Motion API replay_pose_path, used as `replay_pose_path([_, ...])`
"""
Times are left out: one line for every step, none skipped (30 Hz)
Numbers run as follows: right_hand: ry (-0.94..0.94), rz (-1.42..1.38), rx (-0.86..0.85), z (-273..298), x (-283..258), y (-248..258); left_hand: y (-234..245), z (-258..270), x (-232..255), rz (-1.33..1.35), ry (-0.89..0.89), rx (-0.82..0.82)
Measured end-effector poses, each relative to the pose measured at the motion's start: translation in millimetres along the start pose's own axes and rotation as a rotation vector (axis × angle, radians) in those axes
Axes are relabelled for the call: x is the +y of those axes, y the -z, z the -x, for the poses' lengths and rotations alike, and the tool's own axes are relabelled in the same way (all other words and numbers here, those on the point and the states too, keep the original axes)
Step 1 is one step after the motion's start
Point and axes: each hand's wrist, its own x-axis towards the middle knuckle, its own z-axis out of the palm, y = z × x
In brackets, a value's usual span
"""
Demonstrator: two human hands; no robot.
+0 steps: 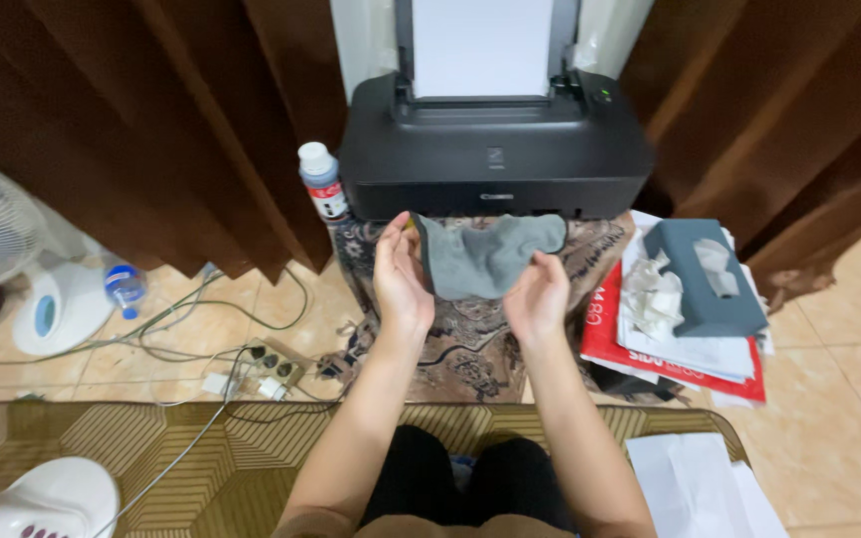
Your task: The person cleans a black printer using a yellow cloth and a white tissue, wiping the top and interior surfaces. They then place a sheet of white paper into the printer's input tray.
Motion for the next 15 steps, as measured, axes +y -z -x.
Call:
replay_pose_path([0.034, -0.004, 0.004, 5, -14, 7, -3, -1, -6, -0.026, -0.006, -0.022])
replay_pose_path([0.069, -0.012, 0.007, 8, -26, 16, -7, -4, -10, -0.073, -0.065, -0.071])
replay_pose_path([0.105, -0.020, 0.009, 12, -39, 27, -13, -8, -15, -0.120, -0.124, -0.120])
replay_pose_path([0.129, -0.055, 0.020, 15, -51, 39, -21, -12, -18, -0.168, -0.184, -0.172])
replay_pose_path([0.153, -0.089, 0.031, 16, -62, 52, -30, -18, -22, -0.242, -0.213, -0.213])
replay_pose_path([0.177, -0.123, 0.045, 18, -73, 65, -42, -26, -25, -0.315, -0.240, -0.255])
replay_pose_path([0.162, -0.123, 0.063, 16, -82, 77, -56, -34, -29, -0.386, -0.266, -0.297])
replay_pose_path([0.147, -0.126, 0.082, 13, -90, 89, -70, -44, -33, -0.472, -0.301, -0.371])
replay_pose_path([0.131, -0.129, 0.101, 11, -96, 100, -85, -53, -39, -0.556, -0.336, -0.447])
replay_pose_path([0.123, -0.117, 0.092, 9, -101, 110, -99, -61, -44, -0.638, -0.375, -0.523])
replay_pose_path([0.115, -0.105, 0.083, 8, -105, 118, -109, -66, -48, -0.725, -0.420, -0.555])
replay_pose_path([0.104, -0.091, 0.073, 6, -109, 122, -120, -72, -50, -0.811, -0.467, -0.584])
replay_pose_path([0.099, -0.144, 0.086, 5, -113, 124, -129, -78, -52, -0.896, -0.515, -0.613])
replay_pose_path([0.092, -0.197, 0.097, 5, -115, 125, -136, -83, -54, -0.944, -0.547, -0.628])
replay_pose_path([0.085, -0.250, 0.107, 4, -116, 126, -142, -87, -56, -0.991, -0.580, -0.642])
